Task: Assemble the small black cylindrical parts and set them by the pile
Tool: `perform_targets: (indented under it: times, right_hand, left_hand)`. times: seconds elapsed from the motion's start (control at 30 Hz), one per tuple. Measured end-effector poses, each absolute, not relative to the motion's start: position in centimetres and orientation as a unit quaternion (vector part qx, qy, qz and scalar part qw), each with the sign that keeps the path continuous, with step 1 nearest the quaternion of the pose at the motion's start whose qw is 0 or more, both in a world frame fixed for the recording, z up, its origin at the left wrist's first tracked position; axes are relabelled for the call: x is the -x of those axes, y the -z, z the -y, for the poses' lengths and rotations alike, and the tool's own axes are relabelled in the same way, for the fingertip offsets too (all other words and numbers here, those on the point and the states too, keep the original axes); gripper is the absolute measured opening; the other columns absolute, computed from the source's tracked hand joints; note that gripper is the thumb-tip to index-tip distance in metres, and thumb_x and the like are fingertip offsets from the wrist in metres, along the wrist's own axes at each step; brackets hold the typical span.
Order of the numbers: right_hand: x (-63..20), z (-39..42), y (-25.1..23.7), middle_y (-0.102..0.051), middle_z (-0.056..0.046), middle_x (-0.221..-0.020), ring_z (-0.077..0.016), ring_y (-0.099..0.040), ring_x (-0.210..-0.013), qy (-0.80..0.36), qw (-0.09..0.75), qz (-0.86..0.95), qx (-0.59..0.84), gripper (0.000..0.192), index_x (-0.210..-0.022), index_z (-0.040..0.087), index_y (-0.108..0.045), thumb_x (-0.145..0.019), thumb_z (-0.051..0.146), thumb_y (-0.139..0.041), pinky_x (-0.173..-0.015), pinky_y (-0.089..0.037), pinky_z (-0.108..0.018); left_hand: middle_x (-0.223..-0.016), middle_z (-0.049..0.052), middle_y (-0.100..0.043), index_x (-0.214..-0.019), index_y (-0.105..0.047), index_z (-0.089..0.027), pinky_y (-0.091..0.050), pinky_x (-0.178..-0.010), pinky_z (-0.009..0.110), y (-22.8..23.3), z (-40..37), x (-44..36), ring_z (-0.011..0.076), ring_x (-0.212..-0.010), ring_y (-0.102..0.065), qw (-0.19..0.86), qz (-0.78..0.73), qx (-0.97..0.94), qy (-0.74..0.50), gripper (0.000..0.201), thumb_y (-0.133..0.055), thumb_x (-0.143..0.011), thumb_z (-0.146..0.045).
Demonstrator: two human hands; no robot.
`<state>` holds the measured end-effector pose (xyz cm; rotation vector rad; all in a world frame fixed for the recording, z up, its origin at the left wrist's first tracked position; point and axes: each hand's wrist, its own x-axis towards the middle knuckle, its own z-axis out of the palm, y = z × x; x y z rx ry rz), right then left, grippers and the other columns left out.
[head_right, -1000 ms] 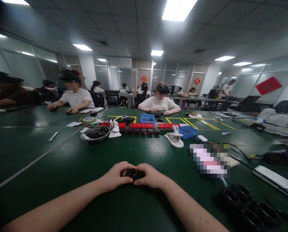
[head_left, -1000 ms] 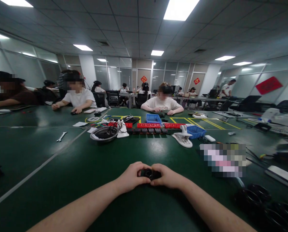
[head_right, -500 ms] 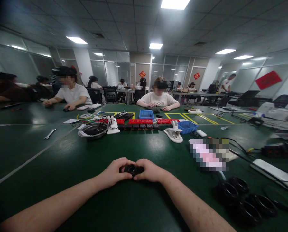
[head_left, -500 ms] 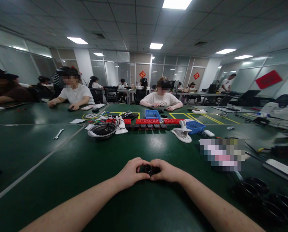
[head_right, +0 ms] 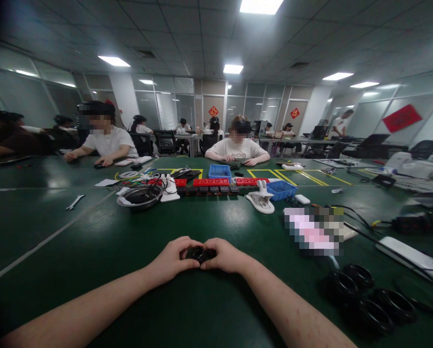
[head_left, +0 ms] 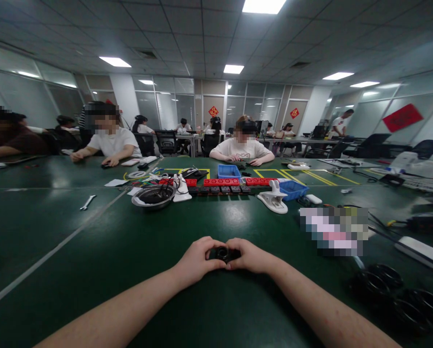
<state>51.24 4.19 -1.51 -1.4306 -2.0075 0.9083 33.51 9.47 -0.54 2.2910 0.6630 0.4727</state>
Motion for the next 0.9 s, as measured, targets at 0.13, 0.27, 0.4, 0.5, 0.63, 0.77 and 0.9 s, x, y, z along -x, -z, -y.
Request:
perform_targets:
  times: [0.13,0.27,0.4,0.5,0.63,0.77,0.9]
  right_hand:
    - [-50.9,-4.1,2.0,-0.046,0.004,-0.066,-0.0096,-0.043,-0.062,-0.315,0.278,0.711,0.563,0.023,-0.068,0.015,-0.052,-0.056,0.026,-0.068,-0.054,-0.033,-0.019]
    - [-50.1,-4.2,2.7,-0.046,0.004,-0.062,-0.0091,-0.041,-0.057,-0.226,0.264,0.696,0.628,0.032,-0.065,0.016,-0.047,-0.051,0.034,-0.07,-0.047,-0.028,-0.018]
    - [-48.6,-4.3,3.0,-0.052,0.0,-0.065,-0.0124,-0.046,-0.059,-0.083,0.202,0.67,0.71,0.028,-0.068,0.017,-0.05,-0.059,0.04,-0.062,-0.049,-0.027,-0.021]
    - [-47.6,-4.1,2.8,-0.057,-0.005,-0.072,-0.0174,-0.051,-0.066,-0.017,0.156,0.65,0.743,0.024,-0.072,0.017,-0.054,-0.067,0.04,-0.053,-0.054,-0.031,-0.025]
    - [-47.6,-3.7,2.4,-0.058,-0.008,-0.077,-0.0208,-0.052,-0.072,-0.003,0.163,0.672,0.722,0.031,-0.075,0.015,-0.054,-0.067,0.045,-0.053,-0.061,-0.034,-0.029]
    - [-49.1,-3.5,2.1,-0.057,-0.004,-0.086,-0.0178,-0.05,-0.078,-0.104,0.241,0.732,0.629,0.037,-0.092,0.017,-0.053,-0.063,0.039,-0.061,-0.067,-0.036,-0.027]
    - [-50.5,-3.6,1.9,-0.056,-0.001,-0.081,-0.0152,-0.05,-0.075,-0.206,0.238,0.761,0.568,0.028,-0.088,0.018,-0.057,-0.063,0.028,-0.064,-0.065,-0.036,-0.025]
  left_hand:
    - [-0.072,-0.003,-0.045,-0.093,-0.06,-0.023,-0.03,-0.053,0.021,0.7,-9.2,-33.6,0.0113,-0.062,-0.042,0.342,-0.278,-0.874,-0.205,0.035,-0.063,-0.061,-0.038]
    - [-0.071,-0.002,-0.047,-0.09,-0.059,-0.022,-0.031,-0.052,0.021,0.9,-9.1,-33.7,0.012,-0.06,-0.043,0.322,-0.31,-0.866,-0.223,0.031,-0.064,-0.061,-0.034]
    - [-0.08,0.0,-0.052,-0.089,-0.058,-0.02,-0.036,-0.057,0.024,1.6,-9.3,-34.2,0.0156,-0.069,-0.048,0.298,-0.347,-0.851,-0.259,0.033,-0.063,-0.061,-0.036]
    - [-0.084,0.002,-0.054,-0.09,-0.057,-0.019,-0.038,-0.062,0.026,2.0,-9.5,-34.4,0.0179,-0.076,-0.05,0.288,-0.359,-0.843,-0.279,0.033,-0.063,-0.062,-0.037]
    - [-0.083,0.002,-0.052,-0.089,-0.057,-0.019,-0.037,-0.06,0.025,2.0,-9.8,-34.2,0.0165,-0.072,-0.049,0.291,-0.34,-0.851,-0.274,0.031,-0.063,-0.063,-0.035]
    - [-0.075,-0.001,-0.048,-0.089,-0.057,-0.018,-0.033,-0.052,0.021,1.7,-10.5,-33.6,0.0107,-0.059,-0.042,0.347,-0.287,-0.864,-0.227,0.031,-0.062,-0.063,-0.034]
    - [-0.077,-0.001,-0.046,-0.093,-0.057,-0.017,-0.031,-0.05,0.019,1.7,-10.9,-33.3,0.0086,-0.057,-0.039,0.408,-0.244,-0.858,-0.197,0.033,-0.061,-0.065,-0.032]
